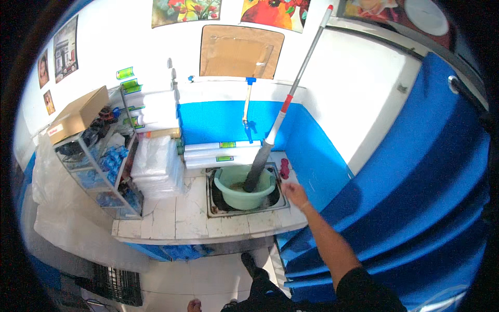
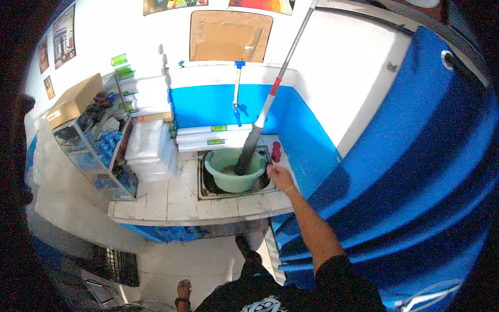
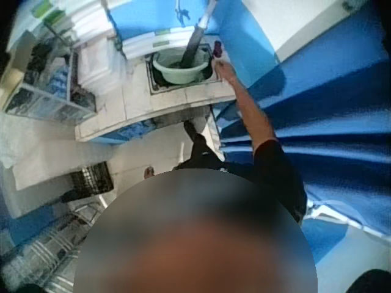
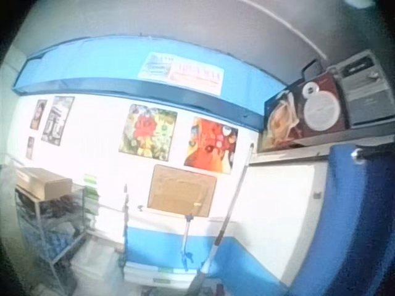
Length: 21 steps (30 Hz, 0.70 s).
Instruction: The person picks up large blue water bottles from a corner and places them on the floor in a row. The person then mops the floor with a mop and bucket, and finally handles white cylindrical rolls near a sink.
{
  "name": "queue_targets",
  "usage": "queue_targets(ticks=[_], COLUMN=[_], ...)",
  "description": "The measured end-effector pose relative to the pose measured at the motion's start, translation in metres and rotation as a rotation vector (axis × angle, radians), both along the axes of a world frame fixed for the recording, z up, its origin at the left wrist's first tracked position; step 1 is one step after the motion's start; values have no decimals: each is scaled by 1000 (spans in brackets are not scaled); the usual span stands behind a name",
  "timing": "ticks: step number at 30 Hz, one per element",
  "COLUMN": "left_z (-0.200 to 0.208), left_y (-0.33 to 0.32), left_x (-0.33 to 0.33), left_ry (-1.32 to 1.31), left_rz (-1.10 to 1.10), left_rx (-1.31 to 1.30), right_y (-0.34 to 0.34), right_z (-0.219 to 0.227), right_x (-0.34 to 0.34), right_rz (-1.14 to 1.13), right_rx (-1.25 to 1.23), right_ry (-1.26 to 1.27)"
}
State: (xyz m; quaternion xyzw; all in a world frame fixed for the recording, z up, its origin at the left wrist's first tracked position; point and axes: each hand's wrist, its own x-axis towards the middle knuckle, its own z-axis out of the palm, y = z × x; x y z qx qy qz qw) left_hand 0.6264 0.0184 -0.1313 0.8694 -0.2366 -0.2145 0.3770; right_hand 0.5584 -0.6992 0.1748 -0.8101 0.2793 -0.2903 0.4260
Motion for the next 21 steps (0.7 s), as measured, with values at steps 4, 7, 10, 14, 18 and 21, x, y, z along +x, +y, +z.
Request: queue_targets(ticks=[4,7,10,14,18,21], left_z=[7,22,41,52,56,57], left_y=[-3,-47,-98,-147,-162,-161], left_x=[-33,-50,-55,-67,-96,-104], left_ry=[331,533,601,666,670,614], left_rz=[91,264,338,401,459,470], left_rx=[424,415,378,334,299,279], right_y=[-144,-231,-288,-330,-329,-302], right_z=[81,147,195,216,216,223], right_x=[102,165,210,238,249,251], right_rz=[-196,-542,-514,-159,1,7], right_rx=[-84,-389,-243,49,161,70], right_ry=[-297,-232,-477,-653,-875,-842])
